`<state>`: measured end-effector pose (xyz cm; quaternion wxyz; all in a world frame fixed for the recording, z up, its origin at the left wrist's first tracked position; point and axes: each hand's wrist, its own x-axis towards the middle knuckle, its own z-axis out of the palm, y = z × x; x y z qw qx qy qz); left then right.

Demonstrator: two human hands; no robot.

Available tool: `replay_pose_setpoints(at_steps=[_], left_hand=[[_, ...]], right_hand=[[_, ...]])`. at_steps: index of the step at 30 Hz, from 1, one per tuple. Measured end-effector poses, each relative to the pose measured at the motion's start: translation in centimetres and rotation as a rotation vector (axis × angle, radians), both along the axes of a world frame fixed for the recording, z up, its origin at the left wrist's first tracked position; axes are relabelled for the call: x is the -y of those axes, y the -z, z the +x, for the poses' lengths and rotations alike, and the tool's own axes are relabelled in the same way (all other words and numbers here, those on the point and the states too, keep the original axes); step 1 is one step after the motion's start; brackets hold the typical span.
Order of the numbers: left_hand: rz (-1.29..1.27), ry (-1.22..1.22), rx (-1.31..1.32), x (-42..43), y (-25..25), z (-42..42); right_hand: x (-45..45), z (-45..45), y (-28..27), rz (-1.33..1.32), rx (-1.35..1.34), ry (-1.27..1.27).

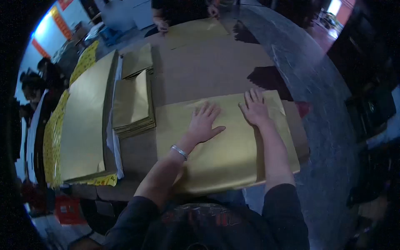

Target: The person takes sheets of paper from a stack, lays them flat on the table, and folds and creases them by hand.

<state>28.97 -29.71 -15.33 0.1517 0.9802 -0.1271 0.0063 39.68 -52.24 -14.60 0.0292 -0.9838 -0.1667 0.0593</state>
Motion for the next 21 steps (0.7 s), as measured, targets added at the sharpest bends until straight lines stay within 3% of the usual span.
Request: replay_pose_setpoints(at_steps=[12,17,19,21], left_hand=[[0.062,-0.398,0.121,-8.1,1.6,-1.8],[0.035,-0.437,0.113,-7.5,1.4,-2.0],[0.113,-0.345,0.149,-6.2,1.9,-1.4],[0.024,-0.310,0.199,-4.0,1.8,-1.5]], right_hand=[[0.9,1.2,2.0,-0.059,0.084,-0.021],[1.2,1.5,2.5,-0.037,0.097,-0.044],[1.2,1.7,2.7,-0.028,0.103,-0.044],[1.4,1.8,2.7,-0.004,0.104,-0.053]])
